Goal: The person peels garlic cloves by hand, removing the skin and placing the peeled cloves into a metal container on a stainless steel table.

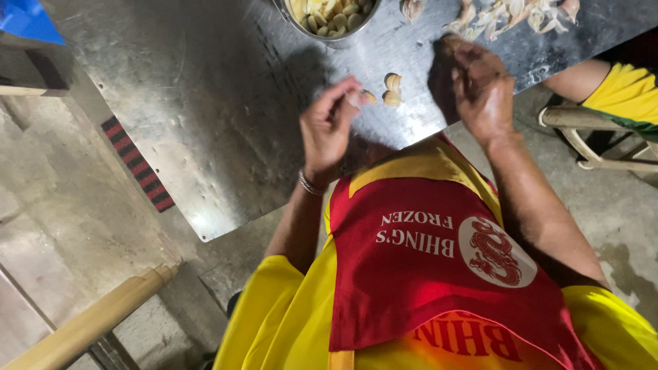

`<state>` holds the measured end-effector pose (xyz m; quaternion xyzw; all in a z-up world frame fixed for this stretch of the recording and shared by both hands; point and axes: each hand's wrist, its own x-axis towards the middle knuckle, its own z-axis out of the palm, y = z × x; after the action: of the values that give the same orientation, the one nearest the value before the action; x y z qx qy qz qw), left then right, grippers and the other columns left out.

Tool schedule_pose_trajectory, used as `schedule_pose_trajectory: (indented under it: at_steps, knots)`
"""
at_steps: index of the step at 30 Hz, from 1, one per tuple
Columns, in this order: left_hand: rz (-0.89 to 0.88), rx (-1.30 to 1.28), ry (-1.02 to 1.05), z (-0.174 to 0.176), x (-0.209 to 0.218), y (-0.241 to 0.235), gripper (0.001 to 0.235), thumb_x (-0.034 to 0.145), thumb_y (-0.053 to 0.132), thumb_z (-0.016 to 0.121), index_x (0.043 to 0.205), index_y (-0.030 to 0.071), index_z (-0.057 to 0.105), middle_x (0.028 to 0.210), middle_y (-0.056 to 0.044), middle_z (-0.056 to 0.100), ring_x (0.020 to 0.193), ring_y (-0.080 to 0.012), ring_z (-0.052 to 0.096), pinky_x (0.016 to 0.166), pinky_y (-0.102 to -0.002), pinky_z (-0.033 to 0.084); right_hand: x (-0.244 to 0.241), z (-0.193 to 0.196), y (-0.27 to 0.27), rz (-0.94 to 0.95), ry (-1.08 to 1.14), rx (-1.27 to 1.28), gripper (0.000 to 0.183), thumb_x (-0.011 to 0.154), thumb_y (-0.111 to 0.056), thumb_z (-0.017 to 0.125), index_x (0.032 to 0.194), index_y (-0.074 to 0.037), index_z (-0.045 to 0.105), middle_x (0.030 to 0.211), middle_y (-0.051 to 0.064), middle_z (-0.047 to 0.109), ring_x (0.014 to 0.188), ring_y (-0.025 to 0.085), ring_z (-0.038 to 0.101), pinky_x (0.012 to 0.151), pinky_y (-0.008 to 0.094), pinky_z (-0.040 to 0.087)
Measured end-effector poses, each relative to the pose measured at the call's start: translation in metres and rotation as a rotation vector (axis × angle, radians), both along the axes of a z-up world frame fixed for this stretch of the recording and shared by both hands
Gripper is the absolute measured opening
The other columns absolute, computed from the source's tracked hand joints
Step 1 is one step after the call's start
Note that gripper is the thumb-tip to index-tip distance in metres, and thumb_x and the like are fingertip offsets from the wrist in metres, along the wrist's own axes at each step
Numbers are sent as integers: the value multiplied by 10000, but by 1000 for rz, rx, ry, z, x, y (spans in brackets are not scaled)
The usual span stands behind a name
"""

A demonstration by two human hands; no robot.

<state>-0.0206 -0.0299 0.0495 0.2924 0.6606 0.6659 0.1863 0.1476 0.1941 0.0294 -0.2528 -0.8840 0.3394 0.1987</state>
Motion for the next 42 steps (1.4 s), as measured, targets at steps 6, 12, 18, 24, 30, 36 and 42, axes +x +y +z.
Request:
schedule_pose_trajectory:
  at_steps: [6,12,18,24,30,36,42]
  knots:
    - [149,-112,579,63,-72,33,205,996,100,732,1201,83,737,1113,-71,792,924,-141,784,808,-282,652,-28,-21,-48,313,99,-17,236,1068,-207,730,1274,-92,724,1269,139,711,1062,322,690,858,386,617]
    - [242,-61,802,62,-92,64,329,998,105,725,1315,40,667,1344,-154,665,1221,-295,689,1060,-394,584,-62,-24,-65,492,-9,496,337,895,-171,739,1226,-115,765,1136,113,744,1062,367,661,952,450,490]
    - [334,-62,617,26,-3,28,281,1005,41,650,1280,71,692,1310,-109,664,1221,-298,661,1030,-350,563,-49,-26,-64,134,37,-754,241,1012,-120,737,1252,-105,746,980,79,686,781,151,568,736,325,477]
    - [14,227,-175,-24,44,19,297,1020,6,657,1316,25,659,1309,-96,641,1170,-148,649,987,-274,554,-36,-21,-67,206,480,-1140,189,1011,-36,697,1199,-47,715,1088,38,749,945,86,680,854,249,581]
    - [1,172,-226,-35,39,11,289,1000,-10,711,1288,-33,693,1220,-113,709,1090,-152,680,956,-273,561,-33,-10,-72,167,355,-958,209,1012,-43,724,1218,-17,749,947,61,741,811,94,652,761,241,566]
    - [7,142,-279,-28,40,14,274,985,1,725,1254,-43,705,1182,-128,714,1017,-167,719,918,-279,591,-27,22,-71,140,201,-620,179,1014,-80,694,1168,4,733,1029,95,767,861,137,743,737,284,623]
    - [3,121,-324,-35,44,14,273,989,12,725,1257,-40,707,1177,-127,721,1009,-166,725,909,-286,602,-26,23,-60,293,246,-204,113,1023,-53,688,1091,33,717,1075,168,749,933,270,755,802,342,613]
